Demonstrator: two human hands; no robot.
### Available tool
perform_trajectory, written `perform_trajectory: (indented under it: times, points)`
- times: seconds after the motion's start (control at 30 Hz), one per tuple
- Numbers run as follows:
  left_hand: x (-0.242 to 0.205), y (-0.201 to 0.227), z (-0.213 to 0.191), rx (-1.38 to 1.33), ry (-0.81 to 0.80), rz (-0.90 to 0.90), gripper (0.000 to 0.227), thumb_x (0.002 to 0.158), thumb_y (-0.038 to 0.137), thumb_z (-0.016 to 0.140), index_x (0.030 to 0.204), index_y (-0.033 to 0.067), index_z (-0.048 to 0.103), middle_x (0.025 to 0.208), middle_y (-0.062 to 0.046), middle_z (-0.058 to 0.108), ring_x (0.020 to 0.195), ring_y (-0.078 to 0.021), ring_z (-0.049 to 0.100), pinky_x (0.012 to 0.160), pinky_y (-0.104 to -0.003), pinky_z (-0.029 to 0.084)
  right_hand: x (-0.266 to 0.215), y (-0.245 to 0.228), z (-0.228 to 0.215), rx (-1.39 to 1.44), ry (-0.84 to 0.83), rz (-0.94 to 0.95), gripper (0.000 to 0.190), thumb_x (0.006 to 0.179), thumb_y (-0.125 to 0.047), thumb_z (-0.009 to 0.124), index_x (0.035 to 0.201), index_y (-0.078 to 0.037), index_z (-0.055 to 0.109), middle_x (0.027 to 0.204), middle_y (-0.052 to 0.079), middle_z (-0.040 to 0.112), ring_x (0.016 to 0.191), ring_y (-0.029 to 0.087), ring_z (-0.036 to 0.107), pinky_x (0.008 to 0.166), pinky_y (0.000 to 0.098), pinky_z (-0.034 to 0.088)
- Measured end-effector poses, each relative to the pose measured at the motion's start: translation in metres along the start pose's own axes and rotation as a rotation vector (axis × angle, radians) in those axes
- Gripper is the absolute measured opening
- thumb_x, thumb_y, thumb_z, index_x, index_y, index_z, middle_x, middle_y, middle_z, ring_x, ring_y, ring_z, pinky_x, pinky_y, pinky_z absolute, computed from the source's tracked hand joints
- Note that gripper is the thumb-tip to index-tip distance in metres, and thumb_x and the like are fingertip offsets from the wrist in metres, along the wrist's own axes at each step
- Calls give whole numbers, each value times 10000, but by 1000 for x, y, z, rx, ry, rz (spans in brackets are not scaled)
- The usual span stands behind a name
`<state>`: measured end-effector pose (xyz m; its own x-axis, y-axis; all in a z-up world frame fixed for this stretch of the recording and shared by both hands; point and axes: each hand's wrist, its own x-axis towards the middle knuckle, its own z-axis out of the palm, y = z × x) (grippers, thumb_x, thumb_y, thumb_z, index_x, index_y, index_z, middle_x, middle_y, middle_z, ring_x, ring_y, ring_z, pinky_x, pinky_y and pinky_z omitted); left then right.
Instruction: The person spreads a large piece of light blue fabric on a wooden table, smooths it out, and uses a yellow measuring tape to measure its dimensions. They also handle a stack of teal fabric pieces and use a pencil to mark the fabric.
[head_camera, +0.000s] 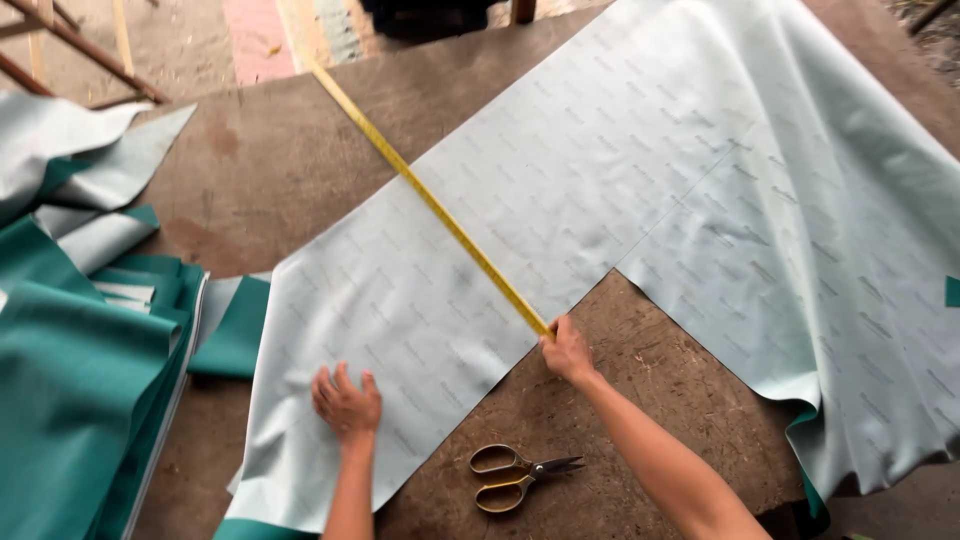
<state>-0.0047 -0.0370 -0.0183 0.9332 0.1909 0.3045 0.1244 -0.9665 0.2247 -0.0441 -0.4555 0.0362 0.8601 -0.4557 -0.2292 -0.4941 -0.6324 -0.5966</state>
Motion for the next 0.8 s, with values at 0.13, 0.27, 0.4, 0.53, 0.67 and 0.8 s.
perform_trajectory:
  times: [0.13, 0.27, 0.4, 0.53, 0.67, 0.8]
  points:
    - [-27, 141, -94, -599, -281, -203, 805, 885, 687, 500, 1457, 125, 438, 1425, -180, 576, 1365, -354, 505, 1144, -546, 408, -100, -56, -43, 478, -662, 245, 214, 1001, -55, 662, 1210, -82, 623, 1067, 53, 662, 764, 115, 595, 654, 211, 537]
    - [-59, 208, -145, -1307, -838, -760, 542, 1023, 150, 571, 1519, 40, 380, 854, -115, 618, 590, -197, 617, 543, -346, 543, -191, -32, 6, 836, -885, 169, 273, 1017, -171, 730, 1241, -104, 590, 975, 50, 714, 763, 132, 640, 662, 266, 531]
    - [-51, 87, -73, -646, -575, -487, 411, 884, 380, 598, 1188, 108, 648, 1004, -126, 751, 888, -333, 703, 826, -491, 531, -215, 6, -44, 281, -767, -106, 422, 940, -425, 720, 1330, -270, 671, 1156, -40, 767, 1037, 104, 695, 958, 278, 522]
    - [-28, -12, -107, -1, -536, -421, 559, 1002, 571, 540, 1309, 107, 595, 1302, -186, 601, 1192, -409, 562, 931, -551, 521, -217, 147, -47, 126, -390, 258, 446, 857, -452, 753, 1281, -317, 744, 1124, -62, 816, 1031, 108, 745, 950, 280, 551]
    - [-51, -32, -84, 105, -574, -395, 992, 812, 717, 693, 1549, 174, 312, 1456, -258, 355, 1168, -516, 616, 1001, -570, 547, -249, 226, -96, 86, -182, 647, 485, 914, -471, 719, 1322, -212, 756, 1280, 50, 800, 1204, 222, 744, 1011, 347, 546]
    - [-49, -25, -90, -29, -476, -442, 1130, 767, 625, 803, 1589, 94, 237, 1375, -280, 437, 1176, -496, 592, 933, -595, 552, -270, 200, -151, 260, -104, 777, 510, 983, -412, 682, 1417, -144, 681, 1429, 96, 687, 1317, 276, 651, 1055, 428, 534]
